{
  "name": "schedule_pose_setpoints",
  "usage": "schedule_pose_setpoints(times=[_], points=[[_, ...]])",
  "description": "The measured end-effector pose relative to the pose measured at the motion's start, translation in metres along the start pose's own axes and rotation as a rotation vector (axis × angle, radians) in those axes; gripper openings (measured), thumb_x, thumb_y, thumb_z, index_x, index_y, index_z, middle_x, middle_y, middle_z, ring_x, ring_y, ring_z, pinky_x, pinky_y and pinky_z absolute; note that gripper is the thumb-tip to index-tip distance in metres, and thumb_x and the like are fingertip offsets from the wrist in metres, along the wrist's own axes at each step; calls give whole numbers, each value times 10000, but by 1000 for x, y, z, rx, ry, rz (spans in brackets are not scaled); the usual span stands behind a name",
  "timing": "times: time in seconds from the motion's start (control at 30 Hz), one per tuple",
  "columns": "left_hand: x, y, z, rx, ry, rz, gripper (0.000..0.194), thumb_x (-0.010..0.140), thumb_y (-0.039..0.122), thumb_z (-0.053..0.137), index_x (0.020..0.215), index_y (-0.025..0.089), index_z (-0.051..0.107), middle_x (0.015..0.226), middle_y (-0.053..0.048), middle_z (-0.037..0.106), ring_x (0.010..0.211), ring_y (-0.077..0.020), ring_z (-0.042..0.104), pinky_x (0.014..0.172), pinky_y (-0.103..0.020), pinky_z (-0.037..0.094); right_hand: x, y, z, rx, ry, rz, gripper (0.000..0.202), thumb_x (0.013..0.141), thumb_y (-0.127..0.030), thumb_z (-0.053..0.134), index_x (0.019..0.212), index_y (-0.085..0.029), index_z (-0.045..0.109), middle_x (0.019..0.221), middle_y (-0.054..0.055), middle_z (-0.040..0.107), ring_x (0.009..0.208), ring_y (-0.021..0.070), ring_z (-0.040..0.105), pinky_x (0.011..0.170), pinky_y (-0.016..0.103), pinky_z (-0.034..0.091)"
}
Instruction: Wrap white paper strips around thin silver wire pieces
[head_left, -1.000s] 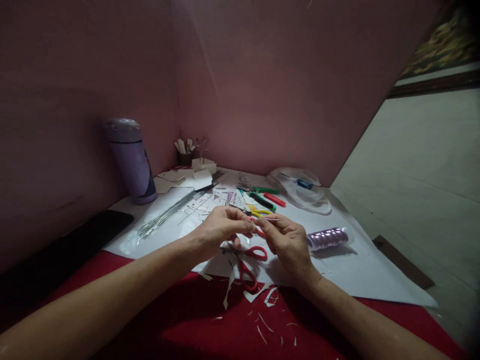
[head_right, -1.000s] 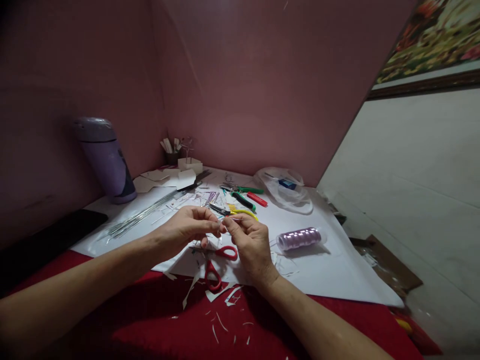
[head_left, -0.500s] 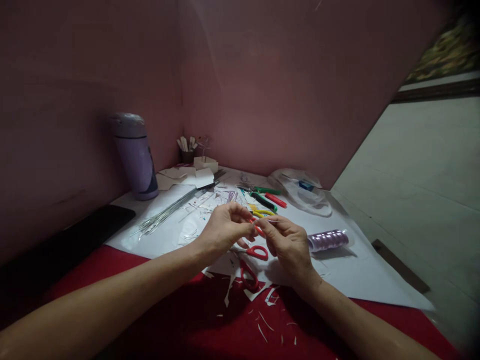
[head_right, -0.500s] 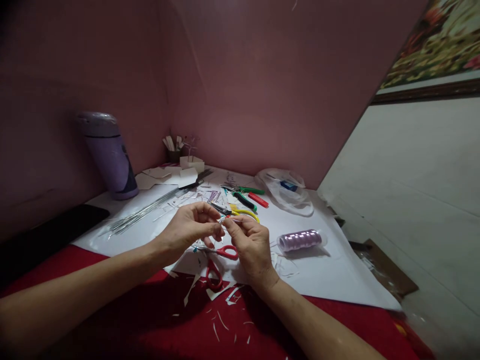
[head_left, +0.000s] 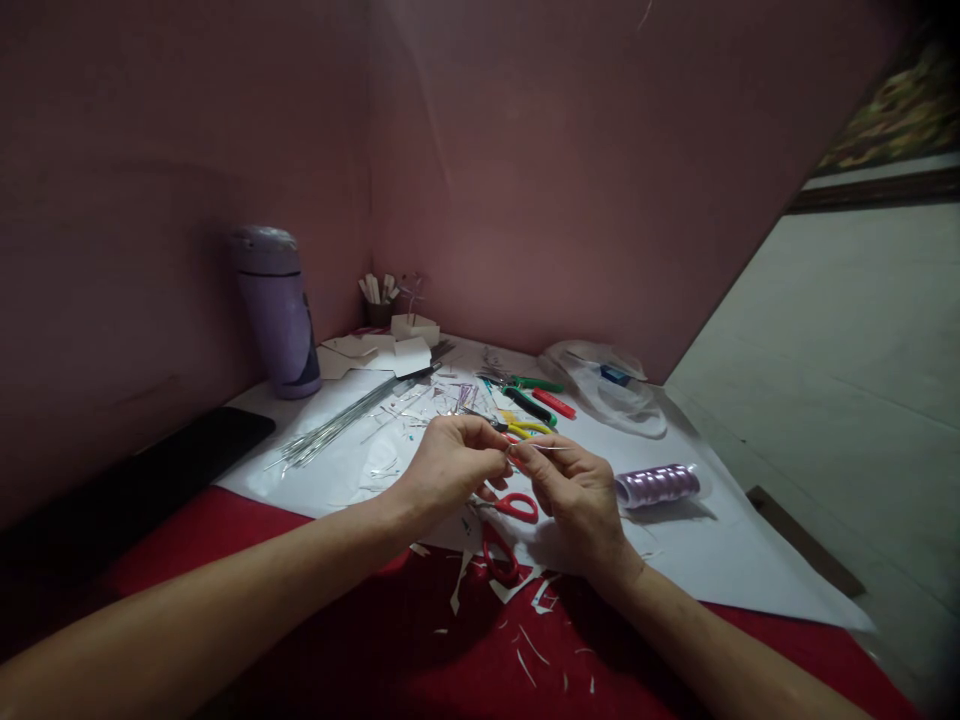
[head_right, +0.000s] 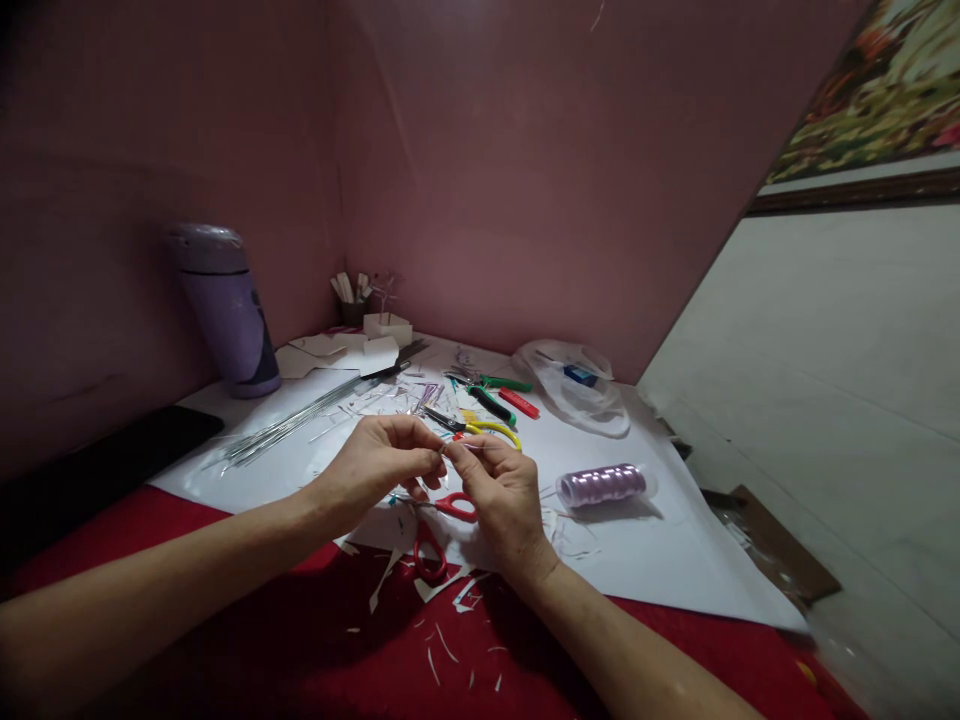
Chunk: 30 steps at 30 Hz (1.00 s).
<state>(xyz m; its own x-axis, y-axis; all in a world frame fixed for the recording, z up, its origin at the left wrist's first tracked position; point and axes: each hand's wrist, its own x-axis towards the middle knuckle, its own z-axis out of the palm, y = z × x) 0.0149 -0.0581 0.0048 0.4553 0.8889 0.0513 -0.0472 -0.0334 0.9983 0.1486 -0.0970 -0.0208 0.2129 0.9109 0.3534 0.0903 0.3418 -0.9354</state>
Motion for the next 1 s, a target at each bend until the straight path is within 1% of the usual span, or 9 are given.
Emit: schedule_pose_setpoints(times=[0.13,0.23,0.4,0.57,0.77,0.87,1.0], points=[[-1,-1,-1,17,15,0,66,584,92,563,635,123,591,582,-23,609,526,-116,567,487,-240,475,-1,0,0,-33,-4,-4,183,742,-336,652,709,-158,625,418,-84,381,375,62,299,365,202,262],[-1,-1,-2,7,1,-30,65,583,93,574,638,127,574,578,-23,606,523,-124,573,480,-248,479,-1,0,0,-56,-4,-1,179,744,-339,648,712,-163,639,422,-77,391,381,72,323,366,203,282],[-1,3,-3,18,-11,-74,51,593,95,581,630,122,559,581,-33,608,503,-122,569,469,-250,473,-1,2,0,-49,-14,-27,161,747,-317,656,708,-161,645,537,-33,531,454,85,434,429,208,373],[-2,3,-2,-6,-18,-55,54,595,82,575,638,113,566,568,-39,604,517,-137,582,489,-269,484,-2,4,-1,-38,-20,-34,142,753,-306,652,724,-167,646,549,-35,554,454,86,458,439,210,401],[-3,1,-2,-42,0,-49,101,588,53,557,664,115,581,568,-22,601,510,-117,564,507,-262,492,-2,4,0,-92,-13,-70,139,766,-301,645,724,-169,658,572,-23,573,501,101,491,461,217,415],[-5,0,-1,-40,-1,-22,86,591,64,551,651,118,582,575,-18,597,523,-115,563,513,-255,487,-2,3,1,-78,-17,-64,134,770,-296,643,715,-173,643,553,-34,563,477,91,468,445,210,393],[-6,0,1,-19,21,6,69,599,84,553,648,121,585,579,-14,591,536,-117,566,502,-244,481,-3,2,1,-46,-23,-44,126,770,-293,635,724,-175,641,591,-23,605,517,104,515,484,220,433]])
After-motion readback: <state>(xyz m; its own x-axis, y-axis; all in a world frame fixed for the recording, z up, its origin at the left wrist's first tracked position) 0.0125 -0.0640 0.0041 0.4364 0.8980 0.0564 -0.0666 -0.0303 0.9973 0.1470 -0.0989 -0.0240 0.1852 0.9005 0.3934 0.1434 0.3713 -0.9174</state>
